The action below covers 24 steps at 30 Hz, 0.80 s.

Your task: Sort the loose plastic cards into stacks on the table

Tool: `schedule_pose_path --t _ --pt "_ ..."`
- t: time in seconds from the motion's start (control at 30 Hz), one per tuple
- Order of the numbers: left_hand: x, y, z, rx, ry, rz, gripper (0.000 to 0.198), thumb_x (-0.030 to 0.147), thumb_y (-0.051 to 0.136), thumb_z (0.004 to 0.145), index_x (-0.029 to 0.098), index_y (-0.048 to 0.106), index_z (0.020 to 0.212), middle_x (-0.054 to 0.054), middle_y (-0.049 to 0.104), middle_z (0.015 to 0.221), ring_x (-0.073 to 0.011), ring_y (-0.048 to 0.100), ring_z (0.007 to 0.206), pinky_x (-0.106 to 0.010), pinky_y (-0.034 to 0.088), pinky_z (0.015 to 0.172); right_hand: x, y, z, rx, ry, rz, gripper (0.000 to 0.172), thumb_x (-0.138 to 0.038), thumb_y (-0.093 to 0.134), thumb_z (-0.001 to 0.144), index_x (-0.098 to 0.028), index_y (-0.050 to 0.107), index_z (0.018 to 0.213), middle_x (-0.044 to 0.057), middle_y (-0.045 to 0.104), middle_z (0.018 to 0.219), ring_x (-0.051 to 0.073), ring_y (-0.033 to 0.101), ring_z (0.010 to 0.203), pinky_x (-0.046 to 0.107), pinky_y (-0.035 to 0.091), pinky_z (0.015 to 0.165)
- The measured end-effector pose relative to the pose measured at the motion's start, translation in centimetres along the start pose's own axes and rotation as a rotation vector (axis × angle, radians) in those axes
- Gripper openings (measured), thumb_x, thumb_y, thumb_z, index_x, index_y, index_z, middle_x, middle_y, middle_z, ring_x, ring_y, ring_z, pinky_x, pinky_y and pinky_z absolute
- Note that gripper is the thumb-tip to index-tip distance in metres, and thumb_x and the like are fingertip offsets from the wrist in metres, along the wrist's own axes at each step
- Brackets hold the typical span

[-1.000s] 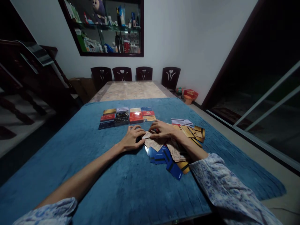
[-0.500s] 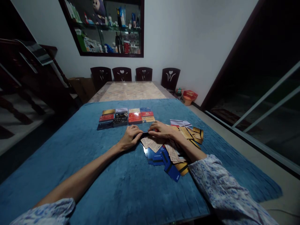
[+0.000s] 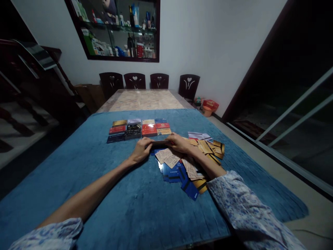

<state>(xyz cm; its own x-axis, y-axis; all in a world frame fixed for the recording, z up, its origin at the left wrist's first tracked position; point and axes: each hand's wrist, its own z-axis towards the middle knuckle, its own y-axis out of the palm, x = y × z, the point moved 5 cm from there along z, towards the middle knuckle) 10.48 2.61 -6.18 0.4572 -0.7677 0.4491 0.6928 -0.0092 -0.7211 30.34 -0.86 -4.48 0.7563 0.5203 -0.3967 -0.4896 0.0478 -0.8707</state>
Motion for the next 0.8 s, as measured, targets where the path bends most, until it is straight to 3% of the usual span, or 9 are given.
schedule_pose_path --t 0.3,0.53,0.8 --pt "-0.15 -0.23 0.03 0.017 -0.019 -0.03 0.023 0.021 0.054 0.093 0.018 0.076 0.099 -0.007 0.074 0.098 -0.0194 0.07 0.089 -0.034 0.057 0.086 -0.04 0.04 0.05 0.004 0.043 -0.003 0.02 -0.007 0.059 0.086 -0.015 0.075 0.095 0.007 0.069 0.085 0.021 0.055 0.096 0.031 0.045 0.084" --pt "-0.27 -0.17 0.06 0.008 -0.04 -0.039 0.022 0.015 0.055 0.088 0.016 0.075 0.099 -0.006 0.073 0.097 -0.0192 0.07 0.09 -0.033 0.057 0.087 0.04 0.04 0.0 0.045 0.085 -0.031 0.028 -0.011 0.061 0.086 -0.017 0.074 0.111 0.008 0.068 0.093 0.021 0.057 0.097 0.03 0.045 0.084" --pt "-0.22 -0.23 -0.07 0.021 -0.049 -0.029 0.022 0.012 0.055 0.084 0.017 0.073 0.096 -0.005 0.07 0.095 -0.019 0.067 0.091 -0.034 0.057 0.088 0.2 0.19 -0.14 0.086 0.084 -0.088 0.024 -0.014 0.058 0.089 -0.017 0.072 0.107 0.009 0.067 0.091 0.021 0.059 0.092 0.03 0.046 0.082"
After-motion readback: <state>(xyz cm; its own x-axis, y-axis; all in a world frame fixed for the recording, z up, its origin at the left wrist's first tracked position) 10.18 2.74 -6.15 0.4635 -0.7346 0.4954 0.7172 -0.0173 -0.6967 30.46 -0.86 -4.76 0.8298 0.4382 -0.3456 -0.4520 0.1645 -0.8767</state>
